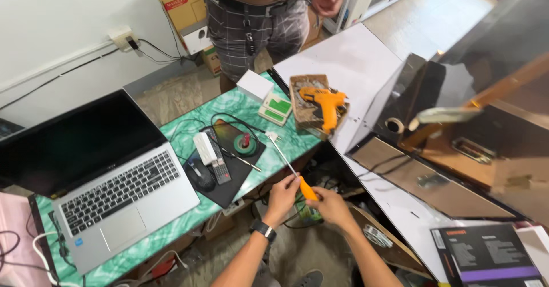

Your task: The person works inside an open wooden enclosure on a cluttered workbench, using a screwdriver to fasten a component and arrange wires inside the cabinet. They then unwrap a small electronic part in plastic and use the screwdriver on it while standing at the bench.

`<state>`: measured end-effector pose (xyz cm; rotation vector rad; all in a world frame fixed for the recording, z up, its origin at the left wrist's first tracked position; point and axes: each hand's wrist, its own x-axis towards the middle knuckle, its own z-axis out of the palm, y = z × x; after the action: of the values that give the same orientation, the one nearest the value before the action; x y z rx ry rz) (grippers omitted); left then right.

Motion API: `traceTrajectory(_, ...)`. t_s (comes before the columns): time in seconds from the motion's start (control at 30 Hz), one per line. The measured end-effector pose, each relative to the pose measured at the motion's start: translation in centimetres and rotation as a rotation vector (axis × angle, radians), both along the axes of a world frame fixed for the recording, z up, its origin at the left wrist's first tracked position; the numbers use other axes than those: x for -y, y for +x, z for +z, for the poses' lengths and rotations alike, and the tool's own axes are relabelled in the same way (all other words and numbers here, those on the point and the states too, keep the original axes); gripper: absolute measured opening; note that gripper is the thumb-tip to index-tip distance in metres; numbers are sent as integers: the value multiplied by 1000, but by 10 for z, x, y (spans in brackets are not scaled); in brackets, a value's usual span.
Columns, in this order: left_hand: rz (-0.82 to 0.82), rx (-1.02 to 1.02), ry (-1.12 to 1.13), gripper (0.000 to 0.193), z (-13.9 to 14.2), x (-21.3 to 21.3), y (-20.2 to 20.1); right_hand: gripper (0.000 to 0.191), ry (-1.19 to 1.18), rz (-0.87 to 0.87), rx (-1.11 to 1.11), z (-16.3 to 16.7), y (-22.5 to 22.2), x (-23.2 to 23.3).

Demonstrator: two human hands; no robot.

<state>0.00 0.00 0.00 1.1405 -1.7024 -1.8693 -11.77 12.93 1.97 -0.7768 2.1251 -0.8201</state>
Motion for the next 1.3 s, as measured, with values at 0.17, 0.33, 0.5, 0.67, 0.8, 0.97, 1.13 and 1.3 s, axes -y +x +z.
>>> traceTrajectory(0.17, -116, 173, -271, 50, -11, 45, 19, 44, -193, -86, 261, -24, 14, 46)
traceTrajectory(0.33, -206, 169, -402, 66, -10, 66, 30, 40, -211, -86, 49, -37, 38, 87)
traceTrajectory(0.5, -187, 13, -231, 59, -16, 77, 19, 35, -185, -155, -120, -45, 43, 117)
traceTrajectory(0.67, -149, 239, -624, 56, -14, 84, 9, 41, -247, -375, -117, -32, 41, 131)
traceTrajectory(0.8, -186, 152, -616, 36, -22, 62, 17, 23, -394, -484, 175, -22, 55, 95)
traceTrajectory(0.97, -424, -111, -268, 21, -13, 14, 9, 18, -473, -564, 79, 5, 60, 16)
traceTrajectory(1.13, -675, -144, -242, 19, 5, -34, -19, 16, -518, -768, -31, 18, 51, -73)
traceTrajectory(1.3, -878, -120, -92, 20, -6, -80, -29, 13, -555, -1123, -22, 4, 66, -177)
